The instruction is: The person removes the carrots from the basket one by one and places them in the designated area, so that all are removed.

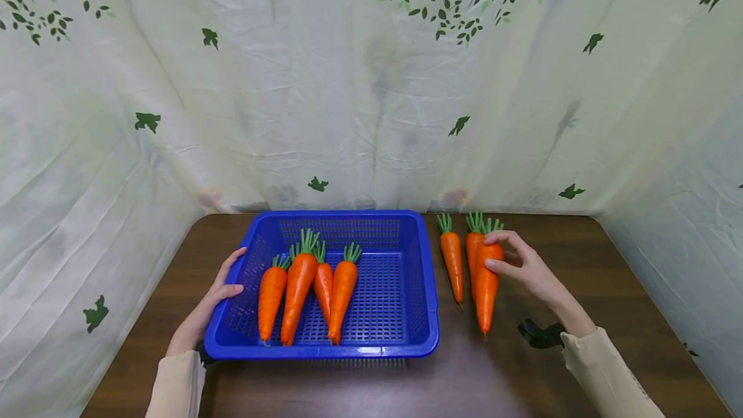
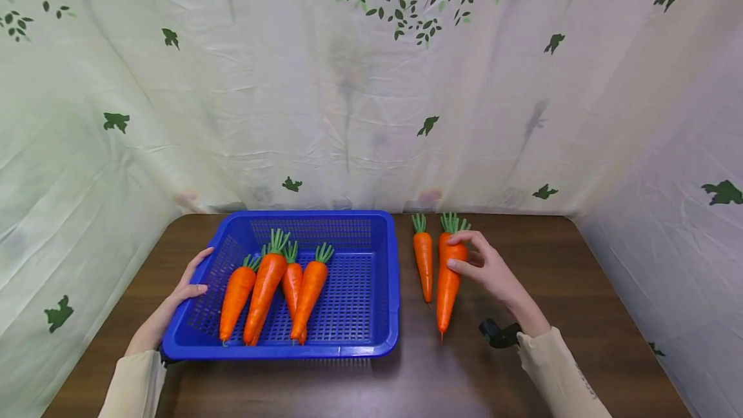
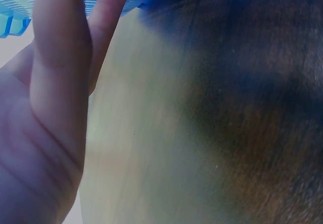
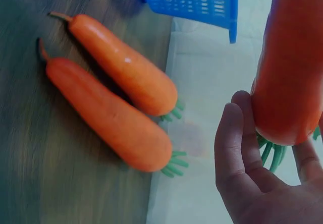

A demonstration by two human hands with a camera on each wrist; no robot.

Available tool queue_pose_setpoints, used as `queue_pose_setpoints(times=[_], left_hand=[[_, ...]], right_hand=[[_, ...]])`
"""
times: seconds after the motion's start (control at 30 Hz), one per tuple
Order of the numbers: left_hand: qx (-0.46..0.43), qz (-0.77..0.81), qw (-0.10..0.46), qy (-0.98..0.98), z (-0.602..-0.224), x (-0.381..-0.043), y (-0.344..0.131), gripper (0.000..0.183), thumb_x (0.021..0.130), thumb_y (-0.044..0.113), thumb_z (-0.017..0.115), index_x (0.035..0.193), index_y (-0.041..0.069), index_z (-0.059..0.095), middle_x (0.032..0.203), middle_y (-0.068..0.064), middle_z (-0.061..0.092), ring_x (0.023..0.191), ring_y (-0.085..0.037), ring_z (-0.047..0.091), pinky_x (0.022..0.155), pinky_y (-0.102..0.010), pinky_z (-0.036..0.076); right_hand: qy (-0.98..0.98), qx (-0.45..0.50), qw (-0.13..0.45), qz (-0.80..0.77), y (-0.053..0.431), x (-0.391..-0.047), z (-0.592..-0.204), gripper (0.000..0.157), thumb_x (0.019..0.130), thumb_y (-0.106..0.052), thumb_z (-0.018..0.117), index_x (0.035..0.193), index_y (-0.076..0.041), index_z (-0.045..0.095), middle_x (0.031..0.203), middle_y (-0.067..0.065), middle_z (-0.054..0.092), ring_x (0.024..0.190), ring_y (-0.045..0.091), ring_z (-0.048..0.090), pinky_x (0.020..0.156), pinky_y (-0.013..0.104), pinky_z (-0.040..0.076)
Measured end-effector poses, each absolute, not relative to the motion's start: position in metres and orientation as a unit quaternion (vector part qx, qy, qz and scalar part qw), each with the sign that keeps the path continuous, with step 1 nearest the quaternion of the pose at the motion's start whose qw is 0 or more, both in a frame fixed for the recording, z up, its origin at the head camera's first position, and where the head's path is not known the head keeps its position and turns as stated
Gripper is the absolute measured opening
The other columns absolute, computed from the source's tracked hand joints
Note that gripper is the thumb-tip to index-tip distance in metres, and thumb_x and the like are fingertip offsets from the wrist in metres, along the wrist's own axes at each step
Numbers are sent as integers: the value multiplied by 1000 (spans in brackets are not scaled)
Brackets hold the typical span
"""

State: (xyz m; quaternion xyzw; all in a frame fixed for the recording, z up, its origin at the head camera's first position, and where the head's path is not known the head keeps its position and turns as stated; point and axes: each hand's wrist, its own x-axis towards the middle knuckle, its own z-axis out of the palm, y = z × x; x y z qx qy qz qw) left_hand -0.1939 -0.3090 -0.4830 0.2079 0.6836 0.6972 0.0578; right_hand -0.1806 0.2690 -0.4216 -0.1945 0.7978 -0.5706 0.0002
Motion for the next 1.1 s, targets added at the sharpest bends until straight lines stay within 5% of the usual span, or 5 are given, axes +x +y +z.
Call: queue_pose_setpoints(times=[0.3, 0.6, 0.8, 1.1], left_hand=[[202, 698, 60, 685, -482, -193, -309, 68, 88, 3, 34, 149, 33, 27, 132, 5, 37, 112, -7, 49, 88, -20, 43], [213, 703, 60, 676, -483, -193, -308, 67, 89, 3, 34, 148, 33, 28, 132, 7, 39, 112, -7, 50, 88, -20, 43], [212, 704, 65, 675, -483, -194, -309, 67, 89, 3, 35, 148, 32, 27, 132, 6, 38, 112, -7, 49, 88, -21, 43], [213, 705, 66, 673, -483, -193, -309, 67, 89, 3, 34, 149, 32, 26, 133, 5, 37, 114, -7, 48, 89, -21, 42]], right_hand=[[810, -194, -19, -553, 281, -183, -426, 29, 90, 1, 61, 117, 4, 50, 128, 19, 44, 111, 13, 48, 86, 23, 44], [814, -167, 2, -557, 293, -192, -436, 29, 91, -1, 59, 117, 5, 48, 133, 17, 41, 112, 32, 47, 79, 28, 49], [790, -153, 20, -593, 296, -200, -443, 32, 91, 2, 59, 118, 8, 44, 133, 8, 40, 97, 43, 53, 70, 34, 53], [803, -137, 21, -580, 303, -210, -454, 36, 90, 5, 59, 121, 9, 42, 141, 32, 28, 94, 44, 56, 70, 31, 52]])
